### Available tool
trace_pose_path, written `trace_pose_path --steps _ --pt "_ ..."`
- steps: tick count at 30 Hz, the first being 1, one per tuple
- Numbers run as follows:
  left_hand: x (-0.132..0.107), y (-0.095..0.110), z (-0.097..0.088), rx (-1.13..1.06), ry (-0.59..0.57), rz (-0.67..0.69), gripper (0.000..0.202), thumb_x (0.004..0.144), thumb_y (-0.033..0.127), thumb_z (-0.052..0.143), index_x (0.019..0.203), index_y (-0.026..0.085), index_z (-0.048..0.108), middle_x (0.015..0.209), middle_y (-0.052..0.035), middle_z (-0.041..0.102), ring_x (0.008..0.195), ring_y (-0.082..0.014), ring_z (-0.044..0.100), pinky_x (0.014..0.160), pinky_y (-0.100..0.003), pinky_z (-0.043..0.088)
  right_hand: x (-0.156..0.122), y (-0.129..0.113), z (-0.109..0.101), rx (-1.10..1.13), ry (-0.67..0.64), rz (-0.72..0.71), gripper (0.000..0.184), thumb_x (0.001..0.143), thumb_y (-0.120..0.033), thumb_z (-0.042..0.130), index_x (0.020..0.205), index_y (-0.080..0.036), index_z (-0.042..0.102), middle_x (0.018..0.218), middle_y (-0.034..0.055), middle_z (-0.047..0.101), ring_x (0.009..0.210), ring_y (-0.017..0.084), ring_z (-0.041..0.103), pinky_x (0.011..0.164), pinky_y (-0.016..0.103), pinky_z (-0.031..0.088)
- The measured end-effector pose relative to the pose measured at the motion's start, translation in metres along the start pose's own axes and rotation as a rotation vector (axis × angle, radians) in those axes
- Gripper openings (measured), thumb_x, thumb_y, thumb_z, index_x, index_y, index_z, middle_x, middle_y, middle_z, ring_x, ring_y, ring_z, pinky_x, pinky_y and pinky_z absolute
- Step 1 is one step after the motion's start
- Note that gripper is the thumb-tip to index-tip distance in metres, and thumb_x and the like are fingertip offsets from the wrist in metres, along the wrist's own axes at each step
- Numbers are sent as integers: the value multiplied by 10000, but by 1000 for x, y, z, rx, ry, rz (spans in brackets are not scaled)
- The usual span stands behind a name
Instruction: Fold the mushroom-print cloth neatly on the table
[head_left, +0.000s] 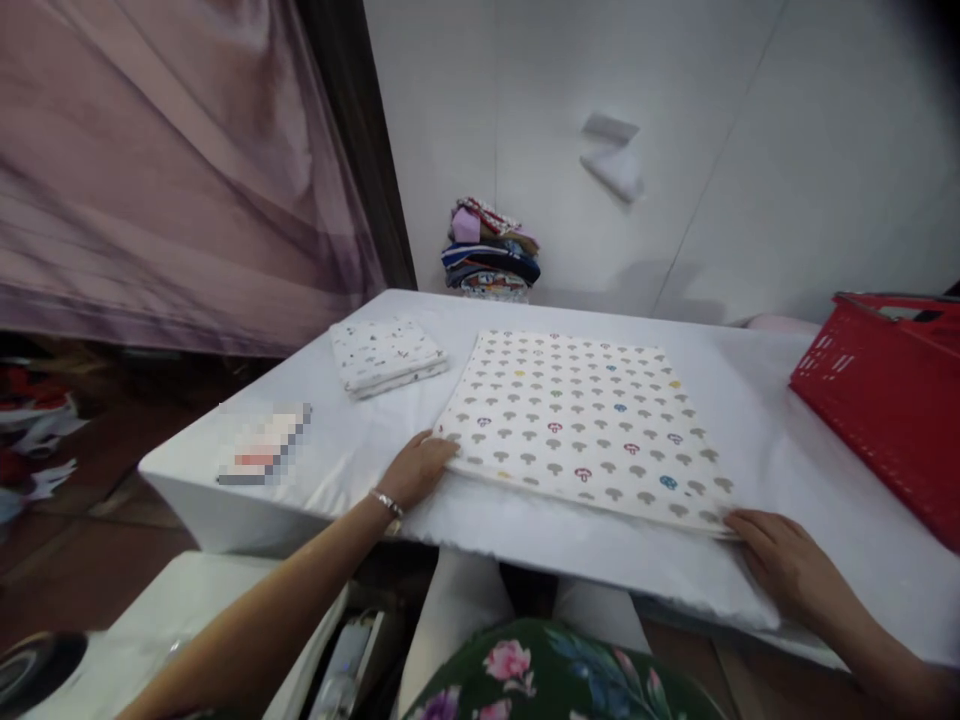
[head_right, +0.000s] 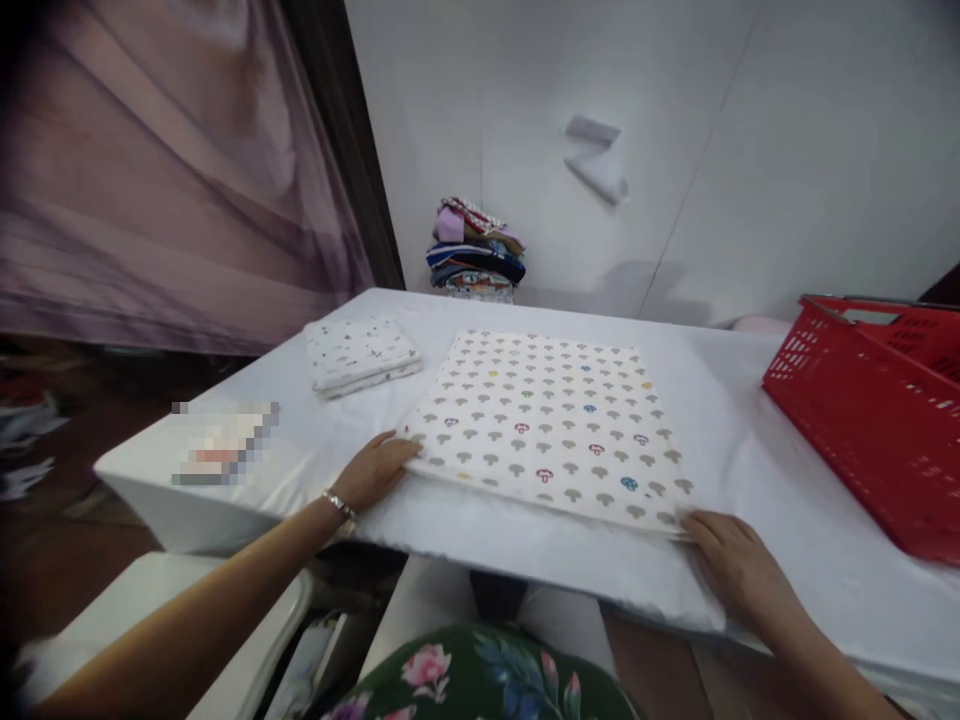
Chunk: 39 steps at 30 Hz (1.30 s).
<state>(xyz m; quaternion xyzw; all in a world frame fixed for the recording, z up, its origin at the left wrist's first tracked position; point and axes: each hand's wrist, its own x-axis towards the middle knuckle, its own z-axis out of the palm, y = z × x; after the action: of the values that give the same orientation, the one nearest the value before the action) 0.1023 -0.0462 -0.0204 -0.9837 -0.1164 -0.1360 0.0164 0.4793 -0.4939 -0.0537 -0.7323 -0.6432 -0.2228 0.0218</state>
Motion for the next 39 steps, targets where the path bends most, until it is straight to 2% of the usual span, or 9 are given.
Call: trace_pose_path --steps 4,9,16,20,24,30,34,39 --pt "2 11 -5 5 -50 -29 359 795 111 454 1134 155 564 1142 -102 635 1079 -201 562 1020 -430 340 13 -13 -8 -20 -17 20 311 845 -191 402 1077 -157 607 1077 116 621 982 248 561 848 400 410" --pt "7 31 -5 40 13 15 370 781 109 484 1142 154 547 1205 -91 595 1127 -209 517 1032 -425 310 39 -36 -16 -15 -10 15 281 866 -180 408 1082 -168 587 1033 97 627 953 228 551 829 367 379" --pt "24 65 2 53 55 136 302 792 100 478 1074 166 566 1068 -72 624 1026 -196 538 997 -399 332 74 -64 -15 28 -12 2 268 835 -137 447 1055 -173 596 1009 94 632 955 224 533 837 358 351" --pt "31 75 4 49 61 159 282 806 86 451 1048 160 575 1048 -78 617 994 -197 535 965 -390 350 87 -76 -19 34 -35 6 287 840 -112 423 1069 -155 591 1021 102 627 930 221 528 843 361 351" --pt "34 72 3 42 24 117 297 793 53 420 1010 161 591 988 -83 616 947 -208 541 890 -382 385 88 -77 -20 21 -66 29 291 850 -99 384 1042 -165 592 1026 101 622 926 219 530 820 348 366" --pt "28 53 0 66 4 -19 307 780 39 411 980 172 601 1000 -94 612 967 -228 541 819 -377 424 72 -60 -16 -1 -63 85 339 810 -48 379 1065 -144 580 1057 116 613 971 230 538 794 339 414" --pt "21 43 1 62 17 -38 301 787 49 422 995 169 603 1039 -102 611 1000 -231 539 817 -371 447 60 -50 -13 -17 -26 84 318 824 -55 368 1043 -127 587 1036 121 626 947 222 561 798 331 450" --pt "16 36 -3 39 28 -33 285 793 52 423 961 170 621 1023 -104 632 954 -220 573 820 -372 470 50 -45 -13 -10 66 65 312 813 -65 376 990 -152 617 970 103 656 901 203 595 786 332 482"
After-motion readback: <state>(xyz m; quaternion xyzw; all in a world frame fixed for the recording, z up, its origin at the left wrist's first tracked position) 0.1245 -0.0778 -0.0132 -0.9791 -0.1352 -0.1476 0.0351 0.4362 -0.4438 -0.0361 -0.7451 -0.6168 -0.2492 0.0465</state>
